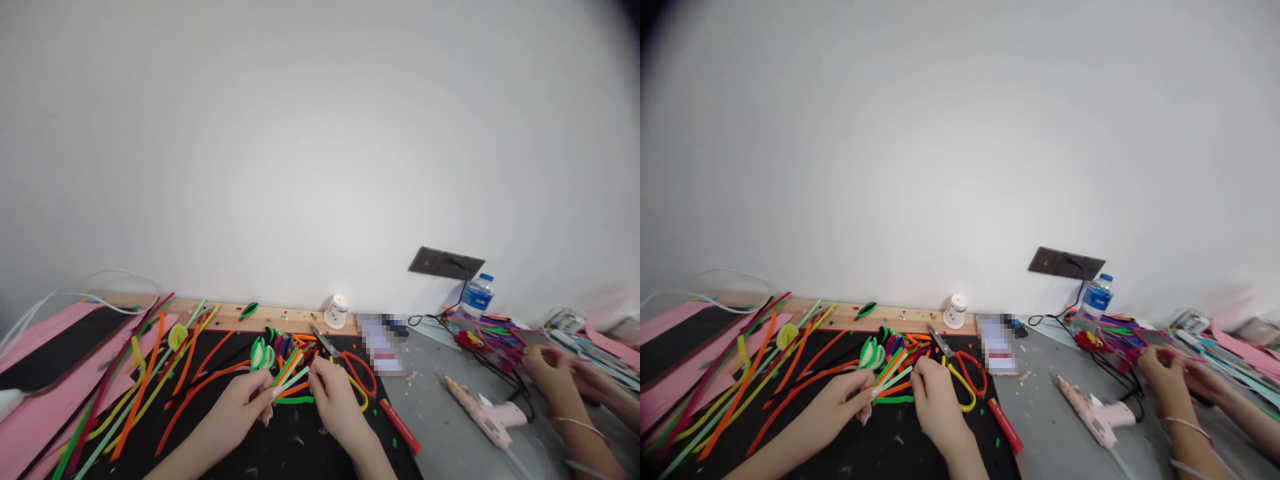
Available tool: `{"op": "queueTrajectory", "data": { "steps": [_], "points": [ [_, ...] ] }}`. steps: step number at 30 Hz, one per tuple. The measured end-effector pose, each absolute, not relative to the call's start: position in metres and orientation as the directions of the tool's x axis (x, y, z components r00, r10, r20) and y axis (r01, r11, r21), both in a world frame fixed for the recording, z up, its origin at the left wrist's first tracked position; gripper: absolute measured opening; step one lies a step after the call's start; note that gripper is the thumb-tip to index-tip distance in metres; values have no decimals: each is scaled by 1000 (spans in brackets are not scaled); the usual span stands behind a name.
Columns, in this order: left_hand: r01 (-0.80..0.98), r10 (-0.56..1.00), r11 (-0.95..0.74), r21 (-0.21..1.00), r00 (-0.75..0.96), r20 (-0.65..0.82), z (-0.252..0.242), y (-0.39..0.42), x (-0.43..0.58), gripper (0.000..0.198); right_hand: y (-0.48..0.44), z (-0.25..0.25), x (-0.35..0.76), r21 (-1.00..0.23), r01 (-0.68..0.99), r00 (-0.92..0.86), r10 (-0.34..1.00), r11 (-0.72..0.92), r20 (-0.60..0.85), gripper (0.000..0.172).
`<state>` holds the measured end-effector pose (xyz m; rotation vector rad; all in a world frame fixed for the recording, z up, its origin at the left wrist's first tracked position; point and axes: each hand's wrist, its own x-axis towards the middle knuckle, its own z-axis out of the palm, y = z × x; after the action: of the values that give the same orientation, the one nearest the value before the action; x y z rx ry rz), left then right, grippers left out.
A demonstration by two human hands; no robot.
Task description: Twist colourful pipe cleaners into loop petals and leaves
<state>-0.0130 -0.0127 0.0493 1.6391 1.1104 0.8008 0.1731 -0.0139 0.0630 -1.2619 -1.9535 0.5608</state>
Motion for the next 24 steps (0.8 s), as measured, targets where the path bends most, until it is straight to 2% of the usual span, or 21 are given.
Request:
{"op": "queueTrajectory", "data": {
  "steps": [5,10,13,17,20,24],
  "points": [
    [250,905,-88,964,425,-28,47,-14,-13,26,-14,64,174,-667,623,-247,912,408,328,23],
    [195,893,-54,979,449,-40,42,-13,-16,24,-14,63,173,-705,586,-210,915,399,343,25],
    [213,909,-62,975,416,-33,42,-9,-17,26,-14,60,170,-785,515,-165,939,344,303,26],
    [246,943,-102,964,332,15,45,-7,-18,28,-14,52,167,-929,318,-159,977,188,143,30],
    [255,954,-114,960,296,35,45,-8,-17,30,-13,45,164,-965,234,-167,983,118,79,33],
    [255,961,-137,957,268,66,43,-8,-16,29,-13,38,161,-975,206,-151,987,83,53,32]
  ]
}}
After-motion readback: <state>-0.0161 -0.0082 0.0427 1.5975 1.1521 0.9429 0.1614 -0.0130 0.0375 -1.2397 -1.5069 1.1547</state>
